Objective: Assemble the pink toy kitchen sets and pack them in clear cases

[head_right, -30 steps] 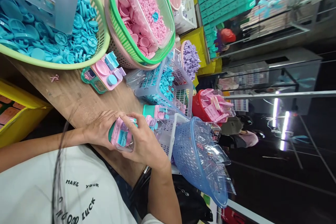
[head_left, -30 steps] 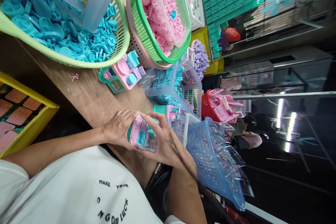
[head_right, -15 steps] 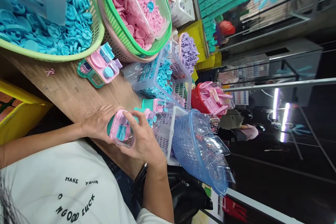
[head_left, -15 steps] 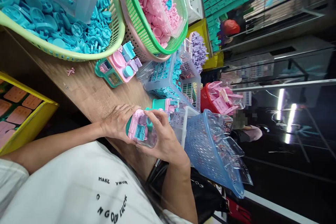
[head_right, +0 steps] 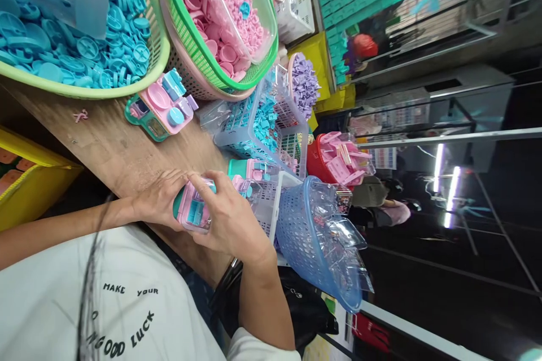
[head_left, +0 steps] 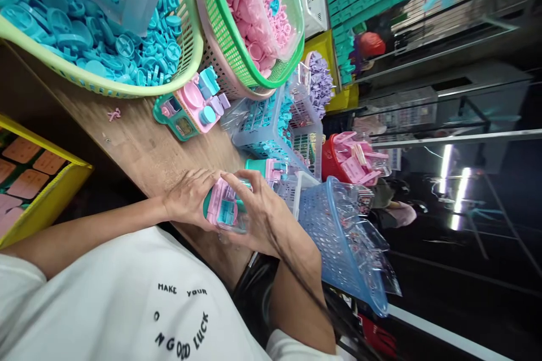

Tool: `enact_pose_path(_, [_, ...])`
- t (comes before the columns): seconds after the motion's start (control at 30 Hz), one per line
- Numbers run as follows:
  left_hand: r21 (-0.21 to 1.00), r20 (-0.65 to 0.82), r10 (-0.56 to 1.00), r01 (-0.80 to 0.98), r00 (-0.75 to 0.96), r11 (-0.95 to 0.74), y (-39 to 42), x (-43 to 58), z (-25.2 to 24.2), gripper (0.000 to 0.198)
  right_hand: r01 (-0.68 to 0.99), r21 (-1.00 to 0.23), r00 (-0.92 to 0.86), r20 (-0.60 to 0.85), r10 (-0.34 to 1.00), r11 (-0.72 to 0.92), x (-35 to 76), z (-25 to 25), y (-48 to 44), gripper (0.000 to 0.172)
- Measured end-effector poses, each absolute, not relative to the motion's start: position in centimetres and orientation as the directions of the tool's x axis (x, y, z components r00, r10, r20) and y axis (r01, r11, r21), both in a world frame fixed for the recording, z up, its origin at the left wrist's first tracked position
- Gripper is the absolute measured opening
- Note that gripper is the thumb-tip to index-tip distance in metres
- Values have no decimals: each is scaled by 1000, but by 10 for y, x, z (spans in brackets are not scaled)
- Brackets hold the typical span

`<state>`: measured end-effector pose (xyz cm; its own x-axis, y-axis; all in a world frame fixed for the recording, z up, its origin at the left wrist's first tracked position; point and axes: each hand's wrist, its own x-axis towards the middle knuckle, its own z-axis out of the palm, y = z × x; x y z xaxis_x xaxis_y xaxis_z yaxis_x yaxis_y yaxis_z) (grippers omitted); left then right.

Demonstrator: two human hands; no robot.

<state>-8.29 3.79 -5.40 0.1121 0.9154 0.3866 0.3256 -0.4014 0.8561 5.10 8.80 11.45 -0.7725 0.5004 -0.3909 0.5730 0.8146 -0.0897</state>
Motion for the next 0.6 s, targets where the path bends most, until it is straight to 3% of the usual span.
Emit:
enact_pose_path(0.2, [869,353,926,321,134,-378,39,-82,-55,103,518,-91,-820,-335,464,851,63,110,93,105])
enact_pose_path(0.33, [864,365,922,320,131,-388,39,-80,-58,101,452,-54,-857,-303,417,890,61,111,91,97])
enact_pose_path(0.6, [868,366,919,303,145,-393,40,-82,-55,100,436,-124,-885,-239,399,891,64,107,90,88])
